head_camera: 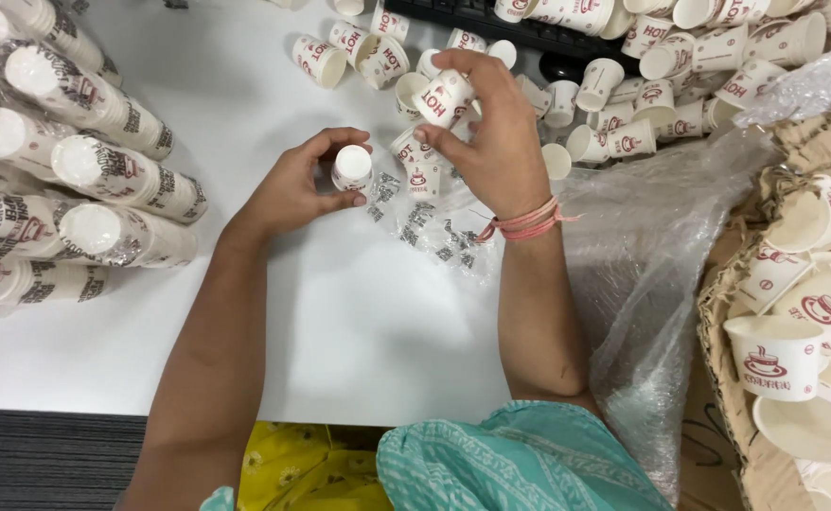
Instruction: Stacking and arranging small paper cups on a white table.
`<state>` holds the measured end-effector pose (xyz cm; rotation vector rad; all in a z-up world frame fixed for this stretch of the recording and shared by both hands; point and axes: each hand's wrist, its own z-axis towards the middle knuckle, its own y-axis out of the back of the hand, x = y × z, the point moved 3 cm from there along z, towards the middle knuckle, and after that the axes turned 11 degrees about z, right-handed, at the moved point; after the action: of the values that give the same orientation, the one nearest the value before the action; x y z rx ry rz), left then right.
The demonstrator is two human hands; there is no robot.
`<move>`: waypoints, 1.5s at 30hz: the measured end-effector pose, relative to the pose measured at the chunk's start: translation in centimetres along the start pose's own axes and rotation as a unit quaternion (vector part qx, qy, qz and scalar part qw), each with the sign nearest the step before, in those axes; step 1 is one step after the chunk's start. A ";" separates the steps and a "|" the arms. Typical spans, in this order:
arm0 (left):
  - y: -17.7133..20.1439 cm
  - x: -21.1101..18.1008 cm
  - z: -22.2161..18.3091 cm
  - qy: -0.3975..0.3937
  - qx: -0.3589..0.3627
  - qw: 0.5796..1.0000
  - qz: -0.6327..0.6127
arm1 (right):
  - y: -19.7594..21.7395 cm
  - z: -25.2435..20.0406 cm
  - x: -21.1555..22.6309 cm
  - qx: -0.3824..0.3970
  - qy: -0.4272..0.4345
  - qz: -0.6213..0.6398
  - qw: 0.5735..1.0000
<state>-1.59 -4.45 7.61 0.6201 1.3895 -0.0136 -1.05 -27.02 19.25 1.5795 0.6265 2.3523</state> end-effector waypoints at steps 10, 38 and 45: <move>-0.4 1.4 0.1 -0.039 -0.006 0.999 0.031 | -6.9 -1.3 0.1 0.151 0.093 -0.080 0.981; 0.6 2.6 -0.3 -0.162 -0.127 0.975 -0.085 | -4.9 -1.2 2.1 0.132 0.117 -0.038 0.984; 0.7 0.4 -1.2 -0.196 -0.278 0.939 -0.044 | -5.4 -1.5 0.4 0.104 0.154 -0.033 0.982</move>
<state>-2.33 -3.21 7.46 0.0696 0.9657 0.1723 -2.83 -22.41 16.53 1.2516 1.0032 2.5737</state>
